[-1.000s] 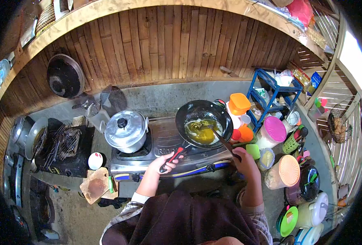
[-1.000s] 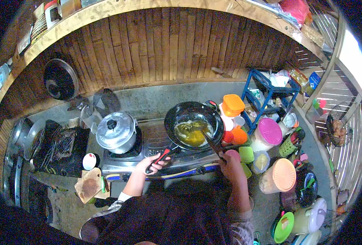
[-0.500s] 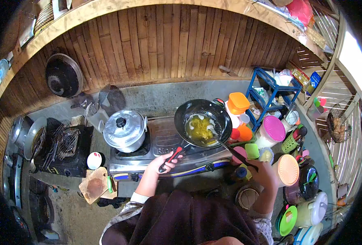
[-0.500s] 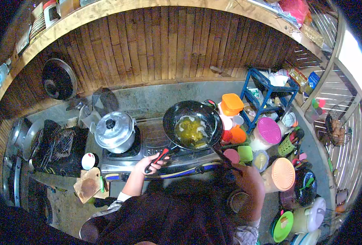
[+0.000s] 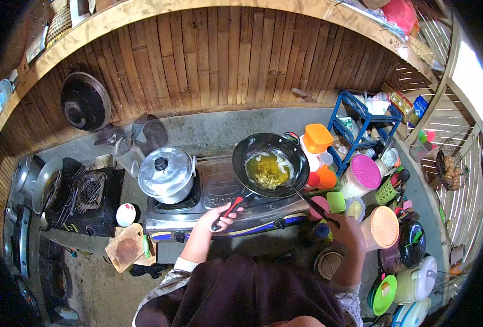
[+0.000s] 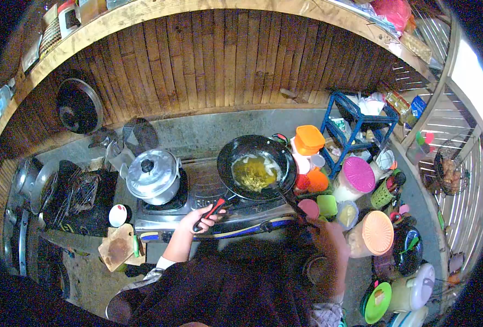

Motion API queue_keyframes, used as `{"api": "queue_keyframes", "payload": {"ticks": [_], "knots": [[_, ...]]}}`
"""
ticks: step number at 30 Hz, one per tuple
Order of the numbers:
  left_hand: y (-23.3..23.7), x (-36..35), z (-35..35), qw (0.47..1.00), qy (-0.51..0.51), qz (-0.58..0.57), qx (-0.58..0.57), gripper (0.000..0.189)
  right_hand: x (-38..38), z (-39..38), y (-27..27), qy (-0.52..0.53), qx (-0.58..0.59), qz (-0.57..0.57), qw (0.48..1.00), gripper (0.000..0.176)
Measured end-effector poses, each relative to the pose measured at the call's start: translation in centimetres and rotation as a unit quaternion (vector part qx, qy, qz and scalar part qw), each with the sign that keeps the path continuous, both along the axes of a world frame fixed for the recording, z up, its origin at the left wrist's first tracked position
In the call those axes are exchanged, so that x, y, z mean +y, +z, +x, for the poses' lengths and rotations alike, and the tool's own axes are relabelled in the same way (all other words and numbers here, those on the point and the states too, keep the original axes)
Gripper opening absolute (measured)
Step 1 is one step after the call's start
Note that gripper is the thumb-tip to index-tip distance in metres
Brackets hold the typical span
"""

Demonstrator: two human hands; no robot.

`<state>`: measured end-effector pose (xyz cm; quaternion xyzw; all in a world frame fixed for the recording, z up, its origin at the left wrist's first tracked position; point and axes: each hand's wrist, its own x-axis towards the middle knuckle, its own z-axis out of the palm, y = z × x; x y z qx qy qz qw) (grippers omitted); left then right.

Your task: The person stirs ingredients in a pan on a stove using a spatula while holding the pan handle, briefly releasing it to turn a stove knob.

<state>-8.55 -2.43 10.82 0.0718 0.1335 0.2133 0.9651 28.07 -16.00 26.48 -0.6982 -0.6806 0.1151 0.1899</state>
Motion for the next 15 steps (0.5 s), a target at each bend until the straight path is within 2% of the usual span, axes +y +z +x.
{"api": "queue_keyframes", "payload": {"ticks": [7, 11, 13, 15], "knots": [[0.2, -0.2, 0.0, 1.0, 0.009, -0.004, 0.011, 0.045, 3.5, -1.7, -2.4, 0.044, 0.021, 0.037, 0.998, 0.025], [0.1, -0.2, 0.0, 1.0, 0.008, -0.013, 0.003, 0.044, 5.3, -2.9, -4.2, 0.007, 0.044, 0.024, 0.999, 0.025], [0.6, -0.4, 0.1, 1.0, 0.016, -0.004, 0.024, 0.044, 6.0, -3.2, -4.9, 0.047, 0.036, 0.095, 0.994, 0.028], [0.7, -0.4, 0.1, 0.999, 0.017, 0.001, 0.03, 0.043, 6.7, -4.1, -4.5, 0.026, 0.036, 0.062, 0.997, 0.028]]}}
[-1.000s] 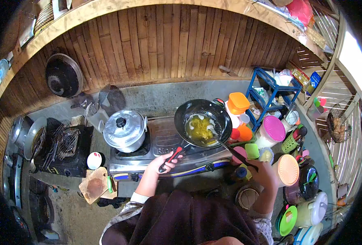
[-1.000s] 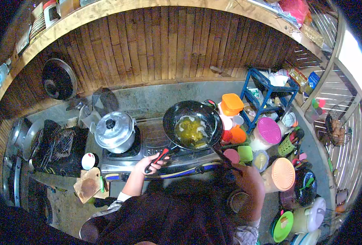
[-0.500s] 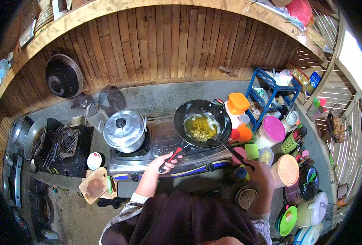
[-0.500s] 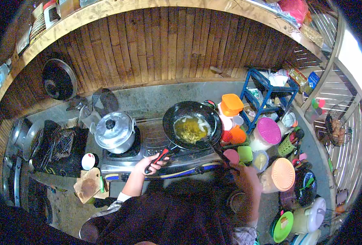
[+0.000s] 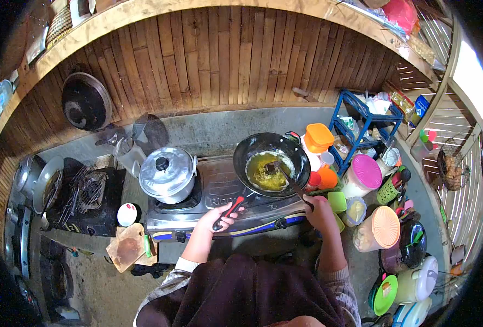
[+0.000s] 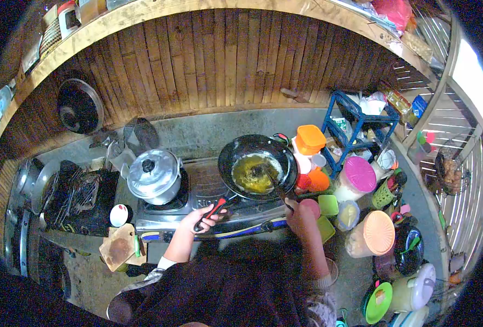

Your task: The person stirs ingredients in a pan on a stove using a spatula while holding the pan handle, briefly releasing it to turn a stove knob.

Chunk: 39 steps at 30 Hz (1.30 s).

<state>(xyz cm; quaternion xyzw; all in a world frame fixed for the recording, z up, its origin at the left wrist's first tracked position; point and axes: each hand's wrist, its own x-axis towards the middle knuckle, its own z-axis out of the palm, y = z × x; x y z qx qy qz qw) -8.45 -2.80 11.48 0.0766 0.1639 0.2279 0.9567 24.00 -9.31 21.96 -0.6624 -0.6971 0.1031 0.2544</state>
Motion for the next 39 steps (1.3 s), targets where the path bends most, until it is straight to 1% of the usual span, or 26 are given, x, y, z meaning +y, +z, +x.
{"api": "queue_keyframes", "payload": {"ticks": [1, 5, 7, 8, 10, 12, 16, 17, 19, 20, 21, 22, 23, 25, 26, 29, 31, 32, 34, 35, 37, 38, 39], "knots": [[0.0, 0.0, 0.0, 1.0, 0.001, 0.005, 0.006, 0.042, 0.3, -0.4, 0.2, -0.021, 0.001, -0.034, 0.999, 0.029], [-0.2, 0.1, -0.1, 1.0, 0.004, 0.003, 0.002, 0.04, 1.3, -1.5, 0.5, -0.014, 0.016, -0.012, 1.0, 0.03], [-0.3, 0.2, -0.1, 1.0, -0.006, 0.0, -0.008, 0.039, 1.4, -2.1, 1.4, -0.037, 0.031, -0.036, 0.998, 0.032], [-0.3, 0.2, -0.1, 1.0, -0.005, 0.0, -0.008, 0.039, 1.9, -1.9, 0.5, -0.037, 0.031, -0.035, 0.998, 0.032], [-0.2, 0.2, -0.2, 1.0, -0.003, -0.002, -0.005, 0.039, 3.3, -1.3, -2.2, -0.008, 0.073, 0.045, 0.996, 0.033], [-0.5, 0.3, -0.2, 1.0, -0.005, -0.004, -0.008, 0.039, 3.8, -1.2, -2.9, -0.016, 0.069, 0.04, 0.997, 0.033], [-0.7, 0.5, -0.3, 1.0, -0.011, -0.013, -0.016, 0.038, 2.8, -1.7, -1.6, -0.022, 0.048, 0.009, 0.999, 0.033], [-0.7, 0.5, -0.3, 1.0, -0.011, -0.013, -0.016, 0.038, 2.8, -1.4, -2.0, -0.022, 0.048, 0.009, 0.999, 0.033], [-0.8, 0.5, -0.4, 1.0, -0.016, -0.006, -0.022, 0.038, 2.4, -1.0, -2.3, 0.02, 0.101, 0.034, 0.994, 0.032], [-0.8, 0.5, -0.4, 1.0, -0.017, -0.007, -0.022, 0.038, 1.9, -0.7, -2.0, 0.02, 0.101, 0.034, 0.994, 0.032], [-0.8, 0.5, -0.3, 1.0, -0.016, -0.01, -0.025, 0.038, 0.6, -1.3, 0.5, -0.003, 0.088, -0.019, 0.996, 0.031], [-0.8, 0.5, -0.3, 0.999, -0.015, -0.013, -0.027, 0.038, 0.0, -1.6, 1.8, -0.025, 0.074, -0.071, 0.994, 0.031], [-0.8, 0.6, -0.4, 0.999, -0.016, -0.013, -0.027, 0.038, -0.2, -1.2, 1.3, -0.026, 0.074, -0.071, 0.994, 0.031], [-0.9, 0.6, -0.4, 0.999, -0.019, -0.008, -0.035, 0.038, -0.9, 0.0, 0.0, 0.011, 0.096, 0.009, 0.995, 0.029], [-0.9, 0.5, -0.3, 0.999, -0.02, -0.009, -0.035, 0.038, -1.3, 0.5, -0.1, 0.01, 0.096, 0.009, 0.995, 0.029], [-0.2, 0.2, -0.3, 0.999, -0.009, -0.03, -0.03, 0.038, -3.5, 0.6, 2.4, 0.036, 0.084, -0.01, 0.996, 0.029], [-0.1, 0.1, -0.2, 0.999, -0.005, -0.028, -0.025, 0.039, -4.6, 0.3, 4.3, -0.026, 0.102, -0.121, 0.987, 0.029], [-0.1, 0.1, -0.2, 0.999, -0.005, -0.028, -0.025, 0.039, -4.9, 0.6, 4.1, -0.026, 0.102, -0.121, 0.987, 0.029], [-0.1, 0.1, -0.2, 1.0, -0.004, -0.018, -0.015, 0.039, -5.8, 1.7, 3.6, 0.006, 0.097, -0.069, 0.993, 0.027], [-0.1, 0.1, -0.2, 1.0, -0.004, -0.018, -0.015, 0.039, -6.1, 2.1, 3.6, 0.006, 0.097, -0.069, 0.993, 0.027], [-0.2, 0.2, -0.2, 0.999, -0.011, -0.022, -0.026, 0.04, -6.7, 2.6, 3.8, -0.004, 0.051, -0.034, 0.998, 0.028], [-0.2, 0.2, -0.2, 0.999, -0.01, -0.022, -0.026, 0.04, -7.0, 2.6, 4.2, -0.004, 0.051, -0.034, 0.998, 0.028], [-0.2, 0.2, -0.2, 0.999, -0.009, -0.022, -0.024, 0.04, -7.4, 2.5, 4.8, -0.028, 0.067, -0.05, 0.996, 0.028]]}}
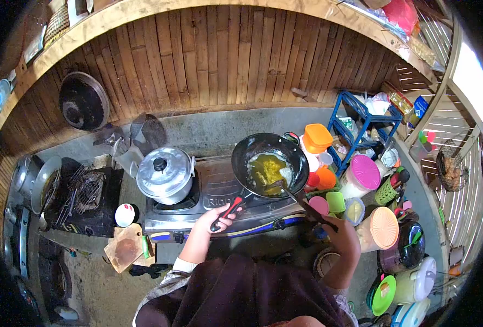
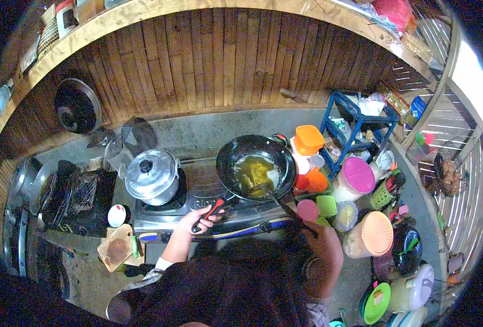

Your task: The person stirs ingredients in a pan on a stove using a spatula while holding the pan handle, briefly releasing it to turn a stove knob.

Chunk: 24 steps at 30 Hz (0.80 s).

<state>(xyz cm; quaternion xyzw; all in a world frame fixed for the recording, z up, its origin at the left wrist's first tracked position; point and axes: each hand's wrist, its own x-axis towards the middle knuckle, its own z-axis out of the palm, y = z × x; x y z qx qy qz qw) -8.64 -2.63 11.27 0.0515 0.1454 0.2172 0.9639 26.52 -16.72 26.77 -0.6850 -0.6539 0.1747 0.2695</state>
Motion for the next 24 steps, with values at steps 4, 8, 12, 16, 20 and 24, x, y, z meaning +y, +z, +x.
{"api": "queue_keyframes", "payload": {"ticks": [4, 8, 12, 16, 20, 24], "knots": [[-0.1, 0.0, 0.0, 1.0, 0.003, -0.003, 0.003, 0.04, -1.0, 0.3, 0.7, -0.052, 0.012, -0.011, 0.999, 0.028], [-0.1, 0.1, 0.0, 1.0, 0.002, 0.003, 0.01, 0.041, -1.1, 1.0, 0.3, -0.068, 0.009, -0.061, 0.996, 0.027], [-0.3, 0.1, 0.0, 1.0, 0.0, 0.002, 0.0, 0.042, -0.4, 1.0, -0.4, -0.042, -0.008, -0.046, 0.998, 0.026], [-1.1, 0.4, 0.0, 1.0, -0.005, -0.001, -0.017, 0.042, 1.2, 0.7, -2.2, 0.008, 0.006, 0.0, 1.0, 0.027], [-0.7, 0.3, -0.1, 1.0, -0.004, 0.013, -0.009, 0.042, 3.1, -0.3, -3.8, -0.007, 0.003, -0.035, 0.999, 0.03], [-0.9, 0.3, -0.1, 1.0, -0.007, -0.002, -0.007, 0.042, 5.4, -0.5, -6.6, 0.017, 0.026, 0.009, 0.999, 0.032]]}}
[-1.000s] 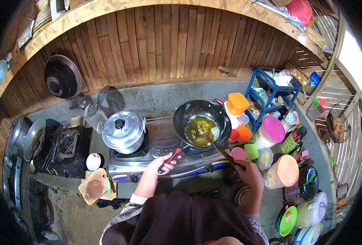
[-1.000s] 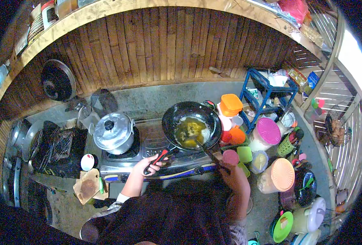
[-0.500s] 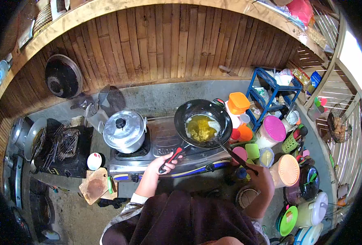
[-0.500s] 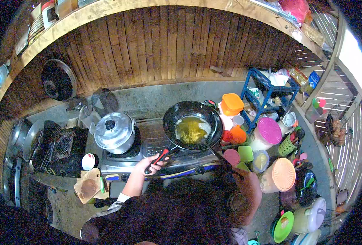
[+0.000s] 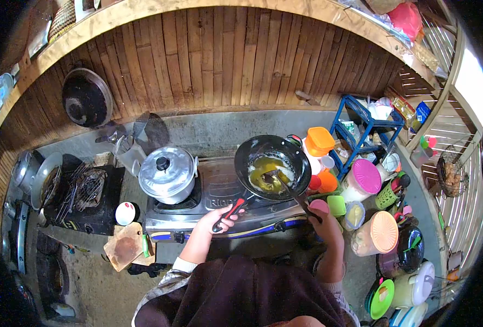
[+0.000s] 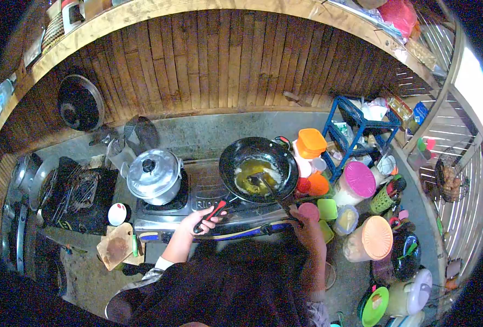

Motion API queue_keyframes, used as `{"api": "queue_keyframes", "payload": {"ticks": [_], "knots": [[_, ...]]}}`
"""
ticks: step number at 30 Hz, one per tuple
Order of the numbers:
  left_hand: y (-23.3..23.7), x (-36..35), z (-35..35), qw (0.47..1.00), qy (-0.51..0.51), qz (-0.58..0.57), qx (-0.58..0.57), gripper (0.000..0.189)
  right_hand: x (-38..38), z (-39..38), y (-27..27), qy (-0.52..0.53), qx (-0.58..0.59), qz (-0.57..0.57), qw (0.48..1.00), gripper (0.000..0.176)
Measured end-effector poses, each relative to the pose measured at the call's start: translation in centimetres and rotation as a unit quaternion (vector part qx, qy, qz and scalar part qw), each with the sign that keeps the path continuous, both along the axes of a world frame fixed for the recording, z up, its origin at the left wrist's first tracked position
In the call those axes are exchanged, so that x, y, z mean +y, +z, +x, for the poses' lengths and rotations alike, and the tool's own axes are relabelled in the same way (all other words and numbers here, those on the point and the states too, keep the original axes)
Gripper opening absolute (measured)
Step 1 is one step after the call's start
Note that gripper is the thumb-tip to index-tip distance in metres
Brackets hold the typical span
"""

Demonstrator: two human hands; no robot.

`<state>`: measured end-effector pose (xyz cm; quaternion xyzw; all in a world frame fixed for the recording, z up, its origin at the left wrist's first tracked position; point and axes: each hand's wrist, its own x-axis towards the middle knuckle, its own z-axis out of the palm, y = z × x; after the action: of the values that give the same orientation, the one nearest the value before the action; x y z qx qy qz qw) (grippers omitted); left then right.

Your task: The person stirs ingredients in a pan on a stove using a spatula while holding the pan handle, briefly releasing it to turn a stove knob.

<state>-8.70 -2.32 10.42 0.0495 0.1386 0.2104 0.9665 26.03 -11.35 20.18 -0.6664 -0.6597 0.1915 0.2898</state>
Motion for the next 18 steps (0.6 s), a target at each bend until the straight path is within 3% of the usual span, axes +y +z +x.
{"api": "queue_keyframes", "payload": {"ticks": [5, 7, 10, 14, 18], "knots": [[0.7, -0.2, 0.1, 1.0, 0.005, -0.005, 0.01, 0.041, 2.2, -1.2, -1.3, 0.023, -0.031, 0.043, 0.998, 0.036], [0.4, -0.1, 0.1, 1.0, 0.003, -0.008, 0.012, 0.041, 3.6, -1.3, -3.8, 0.046, 0.093, 0.022, 0.994, 0.039], [0.3, 0.0, 0.1, 1.0, 0.003, -0.007, 0.015, 0.041, 4.7, -1.8, -5.1, 0.035, 0.058, 0.05, 0.996, 0.041], [-0.1, 0.0, 0.0, 1.0, 0.005, 0.0, 0.012, 0.041, 4.6, -2.5, -4.2, 0.011, 0.059, 0.067, 0.996, 0.041], [-0.3, 0.1, 0.0, 1.0, 0.004, -0.007, 0.002, 0.041, 3.5, -2.5, -2.4, -0.022, 0.102, 0.005, 0.995, 0.041]]}}
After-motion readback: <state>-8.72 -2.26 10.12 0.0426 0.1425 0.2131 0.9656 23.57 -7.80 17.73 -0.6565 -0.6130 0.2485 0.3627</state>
